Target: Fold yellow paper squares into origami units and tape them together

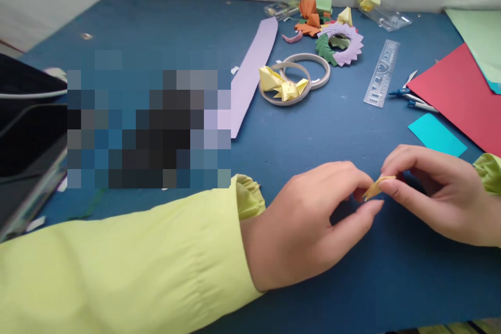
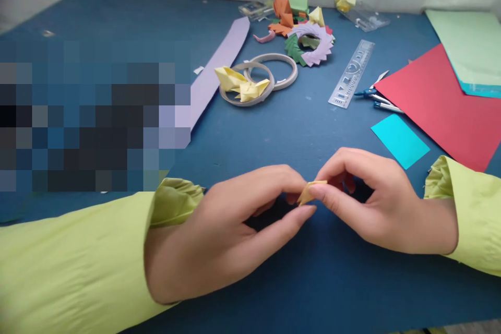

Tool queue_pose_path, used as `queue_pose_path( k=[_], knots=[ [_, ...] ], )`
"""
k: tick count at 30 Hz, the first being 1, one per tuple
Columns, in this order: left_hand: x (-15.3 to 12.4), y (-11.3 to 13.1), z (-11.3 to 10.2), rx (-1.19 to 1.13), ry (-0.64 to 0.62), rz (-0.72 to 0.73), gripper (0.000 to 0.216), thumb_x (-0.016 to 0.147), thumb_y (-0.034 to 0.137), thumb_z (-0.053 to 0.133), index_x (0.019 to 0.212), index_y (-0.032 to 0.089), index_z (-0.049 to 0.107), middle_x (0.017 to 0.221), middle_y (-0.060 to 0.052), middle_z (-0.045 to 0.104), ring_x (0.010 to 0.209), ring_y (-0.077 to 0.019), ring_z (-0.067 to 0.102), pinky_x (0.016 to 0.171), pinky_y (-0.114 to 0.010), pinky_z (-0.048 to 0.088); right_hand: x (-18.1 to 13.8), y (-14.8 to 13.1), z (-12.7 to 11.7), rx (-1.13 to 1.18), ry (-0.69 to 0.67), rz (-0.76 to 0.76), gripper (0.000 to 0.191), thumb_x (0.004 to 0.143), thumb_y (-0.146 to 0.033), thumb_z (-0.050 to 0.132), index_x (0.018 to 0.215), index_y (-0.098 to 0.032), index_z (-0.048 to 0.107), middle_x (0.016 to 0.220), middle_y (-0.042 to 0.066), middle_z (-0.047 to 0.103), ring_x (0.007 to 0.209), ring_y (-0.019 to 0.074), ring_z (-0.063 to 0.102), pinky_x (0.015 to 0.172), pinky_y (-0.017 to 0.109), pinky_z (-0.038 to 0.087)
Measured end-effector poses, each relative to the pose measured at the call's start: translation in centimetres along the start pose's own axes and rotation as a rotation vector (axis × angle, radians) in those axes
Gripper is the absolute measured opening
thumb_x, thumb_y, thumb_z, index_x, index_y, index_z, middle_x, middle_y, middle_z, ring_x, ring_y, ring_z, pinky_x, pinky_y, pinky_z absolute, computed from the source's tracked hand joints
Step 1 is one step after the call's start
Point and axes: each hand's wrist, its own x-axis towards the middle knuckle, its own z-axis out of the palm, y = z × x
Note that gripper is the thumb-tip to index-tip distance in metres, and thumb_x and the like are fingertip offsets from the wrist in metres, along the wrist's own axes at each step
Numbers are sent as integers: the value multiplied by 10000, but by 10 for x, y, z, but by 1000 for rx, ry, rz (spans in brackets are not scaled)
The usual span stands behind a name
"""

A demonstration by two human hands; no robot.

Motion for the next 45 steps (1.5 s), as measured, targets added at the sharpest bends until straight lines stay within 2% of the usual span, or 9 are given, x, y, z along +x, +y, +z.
queue_pose_path(
  k=[3, 5, 11, 23, 31, 39, 45],
  knots=[
    [0, 0, 2, 14, 112, -12, 74, 875, 156, 540, 833, 168, 600, 724, 19, 622, 575, -82, 509, 544, -202, 402, 0, 0, -1, 52, -22, 79, 58, 871, -212, 572, 816, -194, 563, 747, -2, 581, 656, 93, 544, 558, 212, 440],
    [-1, -1, 2, 38, 129, -5, 91, 876, 134, 542, 837, 166, 618, 732, 25, 643, 590, -73, 542, 557, -187, 415, 0, -1, -2, 37, -45, 81, 50, 874, -211, 563, 826, -195, 558, 768, 4, 585, 685, 102, 552, 595, 225, 451],
    [-4, -4, 2, 97, 81, 86, 142, 907, 124, 489, 866, 142, 623, 770, -11, 670, 682, -104, 597, 626, -206, 456, -2, -2, -1, -79, -80, -23, 38, 885, -179, 536, 852, -193, 546, 764, 11, 591, 670, 101, 529, 601, 242, 439],
    [-5, -6, 4, 194, 60, 150, 200, 925, 103, 411, 853, 114, 598, 724, -26, 612, 653, -114, 540, 615, -228, 441, -1, 2, -2, -30, -101, -26, 28, 867, -163, 576, 877, -187, 588, 793, -7, 616, 698, 76, 544, 622, 216, 444],
    [-2, -3, 0, 223, -33, 115, 252, 925, 146, 373, 716, 150, 513, 643, 12, 515, 562, -107, 453, 538, -230, 381, 1, 1, -2, 20, -58, 60, 32, 857, -196, 601, 826, -198, 596, 741, -32, 609, 656, 57, 543, 591, 186, 445],
    [0, -4, 0, 226, -69, 113, 241, 909, 132, 360, 712, 151, 498, 638, 12, 491, 562, -108, 445, 546, -224, 361, 1, 4, -3, 88, -98, 121, 13, 854, -214, 605, 849, -210, 594, 795, -18, 611, 704, 86, 560, 617, 221, 465],
    [-2, -4, 0, 252, -106, 124, 263, 911, 136, 346, 706, 144, 510, 647, 1, 497, 580, -114, 444, 548, -233, 360, 1, 3, -4, 75, -89, 105, 25, 846, -199, 611, 829, -204, 594, 790, -18, 602, 699, 86, 547, 615, 227, 451]
  ],
)
